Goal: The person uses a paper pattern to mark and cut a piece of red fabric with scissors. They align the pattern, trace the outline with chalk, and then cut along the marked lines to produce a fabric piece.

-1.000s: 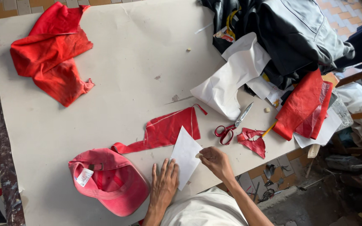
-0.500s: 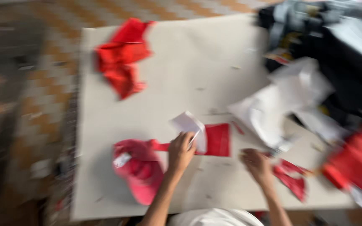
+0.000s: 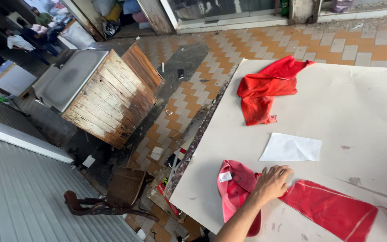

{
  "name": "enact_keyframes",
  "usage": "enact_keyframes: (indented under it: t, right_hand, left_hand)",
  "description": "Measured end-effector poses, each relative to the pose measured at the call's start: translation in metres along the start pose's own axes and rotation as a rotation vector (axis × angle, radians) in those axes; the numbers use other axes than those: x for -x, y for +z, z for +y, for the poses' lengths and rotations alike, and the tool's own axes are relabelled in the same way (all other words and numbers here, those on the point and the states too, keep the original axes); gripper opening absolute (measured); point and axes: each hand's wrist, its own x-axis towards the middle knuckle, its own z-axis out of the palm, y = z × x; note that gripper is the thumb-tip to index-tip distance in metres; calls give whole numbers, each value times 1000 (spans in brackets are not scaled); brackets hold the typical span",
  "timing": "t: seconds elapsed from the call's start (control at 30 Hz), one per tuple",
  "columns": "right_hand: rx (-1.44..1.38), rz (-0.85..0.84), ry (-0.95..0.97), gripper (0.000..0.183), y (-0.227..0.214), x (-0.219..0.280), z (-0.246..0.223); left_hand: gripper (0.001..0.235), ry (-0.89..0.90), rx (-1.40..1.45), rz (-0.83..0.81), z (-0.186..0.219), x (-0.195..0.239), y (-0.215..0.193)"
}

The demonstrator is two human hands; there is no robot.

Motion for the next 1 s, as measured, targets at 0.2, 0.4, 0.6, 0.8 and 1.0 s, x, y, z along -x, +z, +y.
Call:
enact_keyframes:
  t: [0.2, 0.4, 0.6, 0.8, 1.0]
  right_hand:
    - [85, 97, 130, 65, -101, 20, 125]
    - [123, 109, 134, 66, -142, 47, 166]
    - [-321, 99, 415, 75, -164, 68, 159]
    - [-1171, 92, 535, 27, -103, 121, 147]
    - [-1175, 171, 505, 24, -19, 202, 58]
  left_hand:
    - [44, -82, 65, 48, 22, 41, -15]
    - [42, 0, -39, 90, 6, 46, -29]
    - [43, -50, 86, -105, -18, 39, -25]
    - [43, 66, 145, -247, -37, 20, -20]
    - [45, 132, 267, -259, -54, 6, -24]
